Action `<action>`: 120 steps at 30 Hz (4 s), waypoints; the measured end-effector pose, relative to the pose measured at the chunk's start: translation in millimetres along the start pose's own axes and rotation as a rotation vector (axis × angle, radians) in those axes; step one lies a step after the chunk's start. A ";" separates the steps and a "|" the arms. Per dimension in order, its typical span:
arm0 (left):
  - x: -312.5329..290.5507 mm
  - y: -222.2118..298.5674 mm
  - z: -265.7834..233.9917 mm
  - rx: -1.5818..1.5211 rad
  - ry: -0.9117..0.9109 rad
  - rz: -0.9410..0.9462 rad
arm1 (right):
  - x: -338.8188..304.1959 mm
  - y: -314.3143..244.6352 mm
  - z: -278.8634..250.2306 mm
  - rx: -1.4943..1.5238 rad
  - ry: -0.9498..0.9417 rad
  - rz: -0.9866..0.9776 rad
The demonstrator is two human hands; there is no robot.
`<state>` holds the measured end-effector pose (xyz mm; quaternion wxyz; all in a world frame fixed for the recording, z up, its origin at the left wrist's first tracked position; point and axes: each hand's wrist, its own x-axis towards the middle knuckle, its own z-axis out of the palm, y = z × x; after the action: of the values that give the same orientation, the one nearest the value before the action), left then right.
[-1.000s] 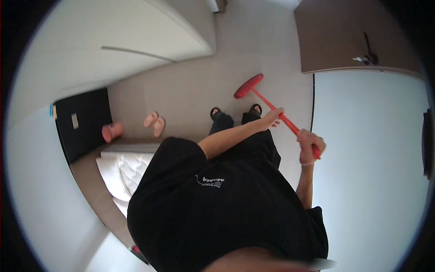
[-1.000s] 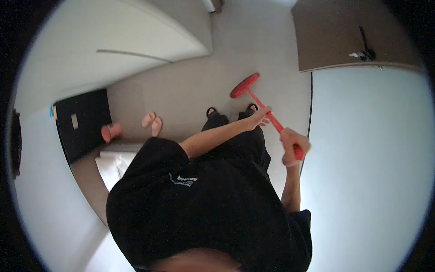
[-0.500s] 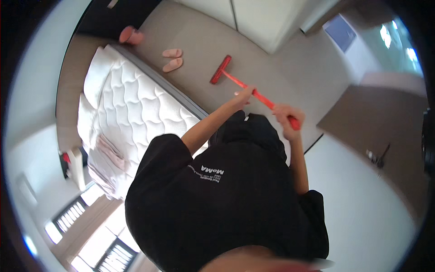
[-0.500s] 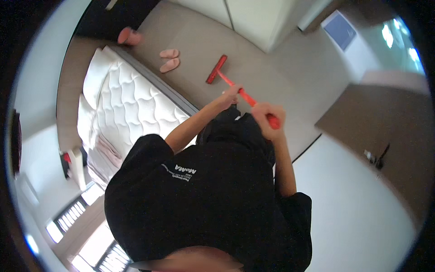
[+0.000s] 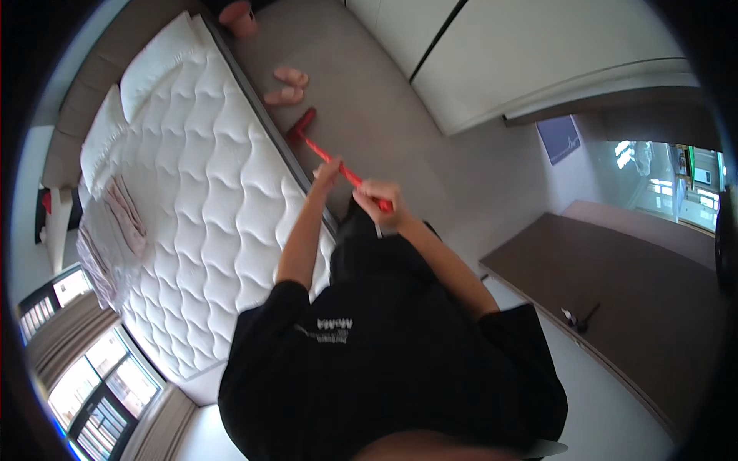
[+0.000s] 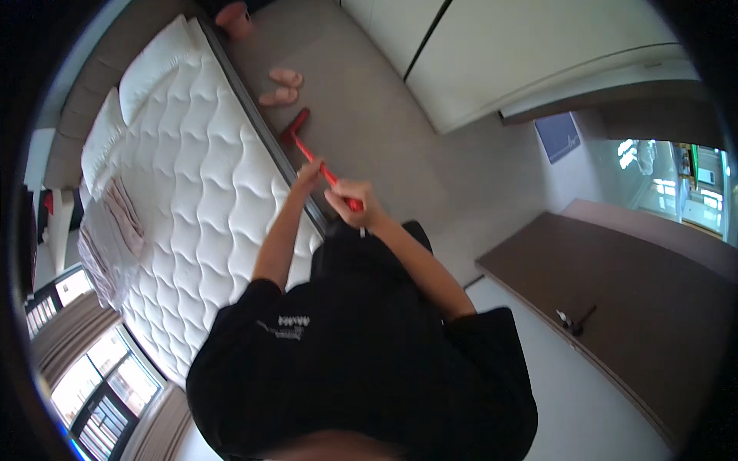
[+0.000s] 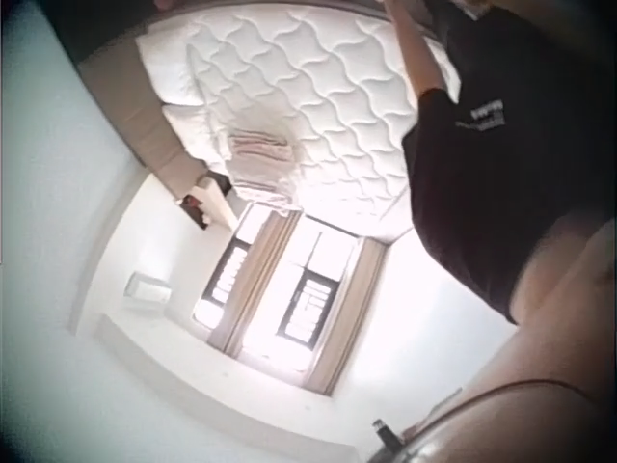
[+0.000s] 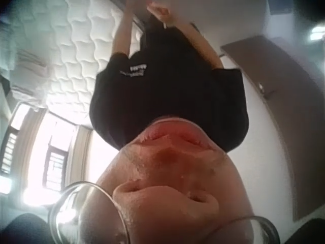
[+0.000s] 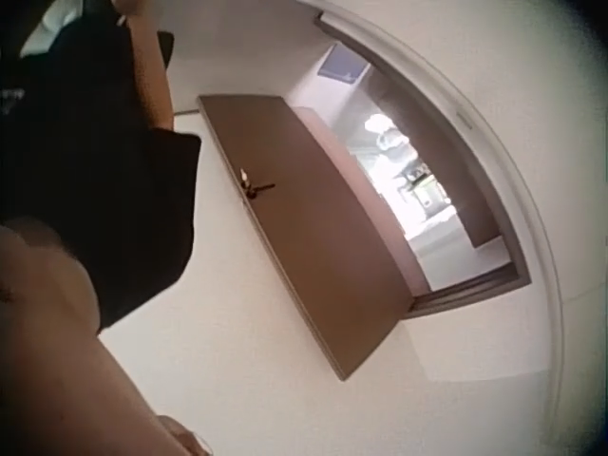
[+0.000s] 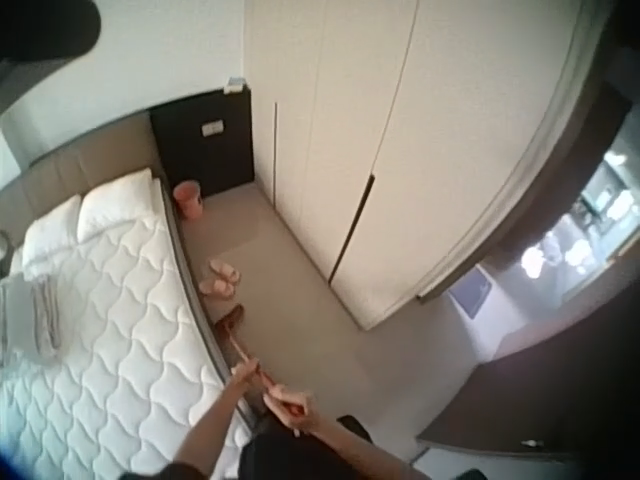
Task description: The recorder is sweeping the floor with a red broom in a bedroom and later opens a wardrobe door.
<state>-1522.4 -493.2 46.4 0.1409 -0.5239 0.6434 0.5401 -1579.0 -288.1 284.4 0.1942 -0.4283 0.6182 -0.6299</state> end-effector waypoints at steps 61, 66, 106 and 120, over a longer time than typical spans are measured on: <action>-237.6 13.4 306.1 0.846 -1.567 -0.020 | -267.3 -233.4 -86.9 -0.219 1.101 0.554; -360.5 -32.7 358.7 1.359 -1.650 0.203 | -354.0 -299.3 -54.9 -0.378 1.361 0.538; -346.7 466.9 581.6 1.951 -0.692 1.663 | -389.9 -161.1 -386.9 -0.563 2.235 0.788; -253.3 665.9 809.2 1.398 0.241 1.877 | -408.1 -102.9 -432.3 -0.366 1.852 0.903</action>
<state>-2279.6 232.9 295.2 -0.1170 0.2986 0.9428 -0.0912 -1659.1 309.1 316.1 -0.2060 0.4695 0.7136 -0.4774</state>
